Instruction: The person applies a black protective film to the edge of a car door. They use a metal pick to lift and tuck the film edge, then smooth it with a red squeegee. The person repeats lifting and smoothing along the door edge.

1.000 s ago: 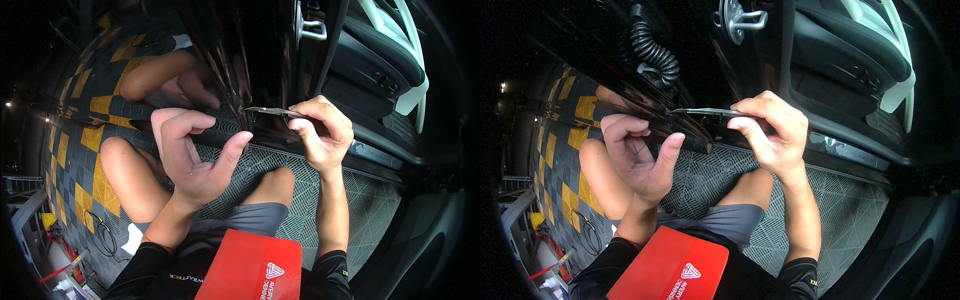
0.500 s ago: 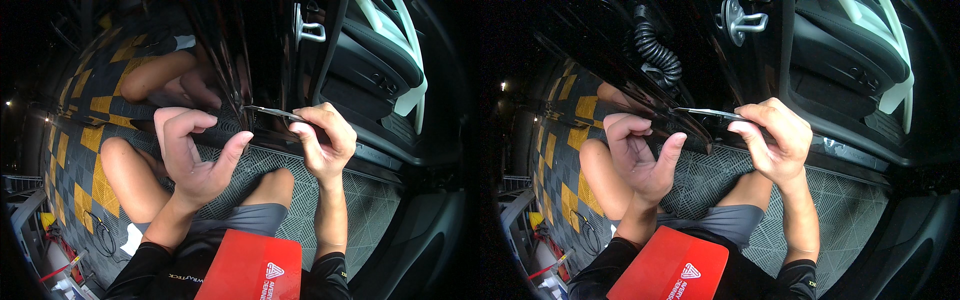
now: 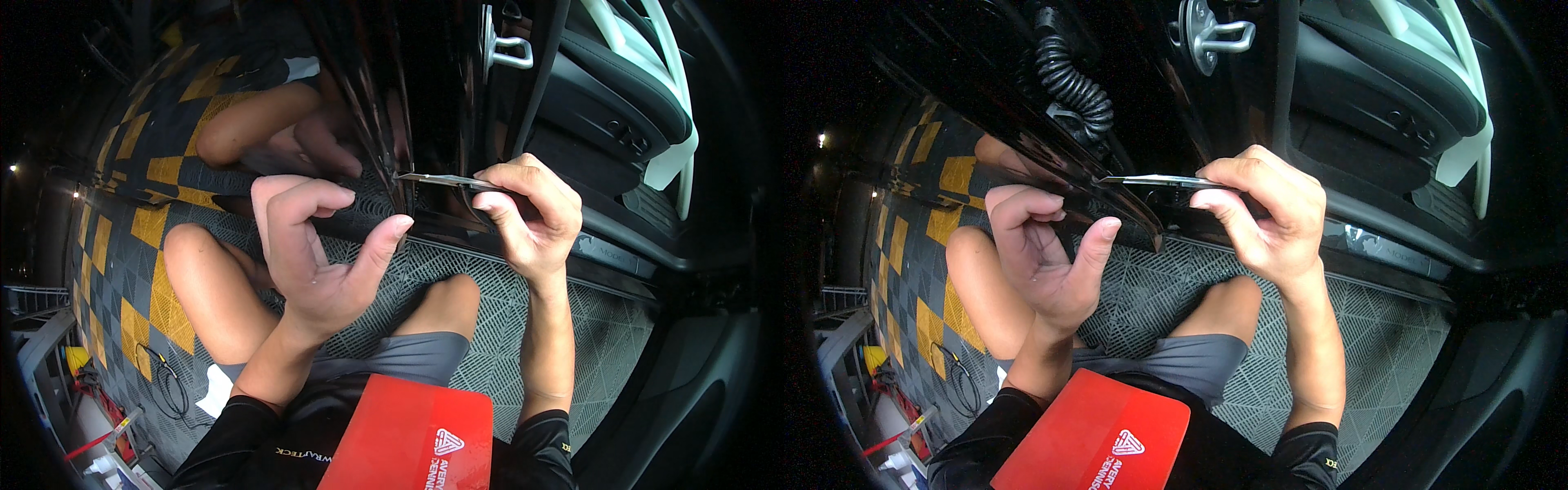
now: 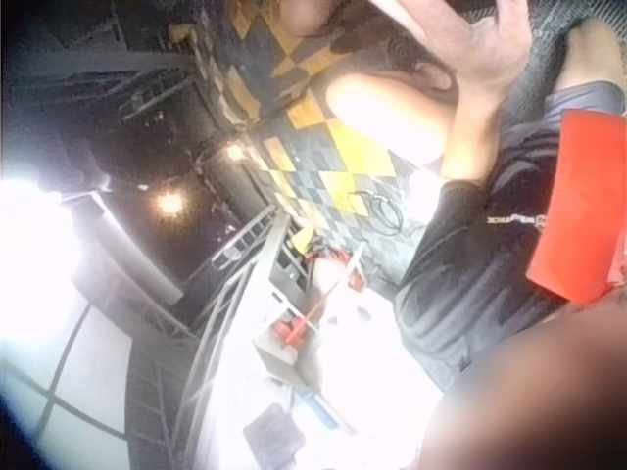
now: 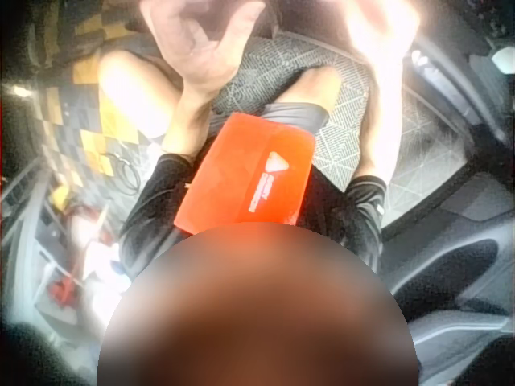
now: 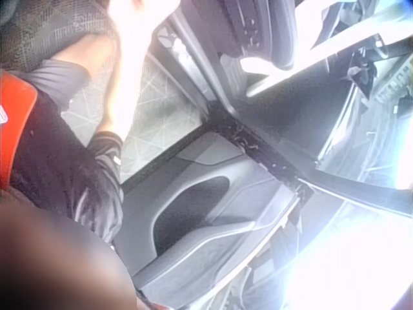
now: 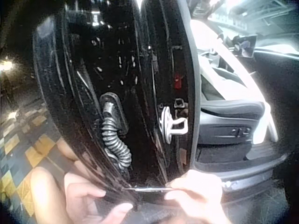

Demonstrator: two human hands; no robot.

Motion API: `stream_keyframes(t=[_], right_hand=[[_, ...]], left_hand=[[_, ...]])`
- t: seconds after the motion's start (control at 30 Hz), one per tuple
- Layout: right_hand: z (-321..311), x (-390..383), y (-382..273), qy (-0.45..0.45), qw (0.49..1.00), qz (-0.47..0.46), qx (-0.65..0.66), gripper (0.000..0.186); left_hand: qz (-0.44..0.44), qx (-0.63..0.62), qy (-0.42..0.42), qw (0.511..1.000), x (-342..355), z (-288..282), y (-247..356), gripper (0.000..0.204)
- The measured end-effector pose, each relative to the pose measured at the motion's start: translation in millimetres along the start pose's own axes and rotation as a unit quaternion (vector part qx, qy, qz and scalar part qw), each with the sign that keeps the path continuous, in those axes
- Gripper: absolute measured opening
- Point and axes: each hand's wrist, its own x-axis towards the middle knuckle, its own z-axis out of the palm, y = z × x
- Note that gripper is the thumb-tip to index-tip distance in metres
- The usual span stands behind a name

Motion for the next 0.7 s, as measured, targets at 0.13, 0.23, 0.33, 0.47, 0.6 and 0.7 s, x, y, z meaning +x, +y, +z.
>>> stream_keyframes(t=[0.13,0.23,0.33,0.47,0.6,0.7], right_hand=[[-2.3,2.0,0.8,-0.017,1.000,0.010,0.001,0.016],[-3.2,6.6,5.4,-0.036,0.999,0.015,0.019,0.016],[-3.9,10.4,9.2,-0.054,0.998,0.026,0.035,0.016],[-4.8,11.9,11.1,-0.067,0.996,0.039,0.039,0.019],[-4.9,14.7,16.8,-0.079,0.994,0.036,0.061,0.018],[-4.3,17.2,22.6,-0.088,0.992,0.028,0.082,0.016]], left_hand=[[0.000,-0.001,0.000,1.000,-0.2,0.0,-0.3,0.052],[-0.001,-0.002,-0.002,1.000,-0.2,-0.1,-0.4,0.052],[-0.002,0.002,-0.004,1.000,-0.2,-0.8,-0.1,0.053],[-0.003,0.000,-0.006,1.000,-0.4,-1.3,-0.3,0.053],[-0.001,0.003,-0.008,1.000,-0.6,-1.5,-0.2,0.054],[0.000,0.002,-0.010,1.000,-0.3,-1.7,-0.5,0.054]])
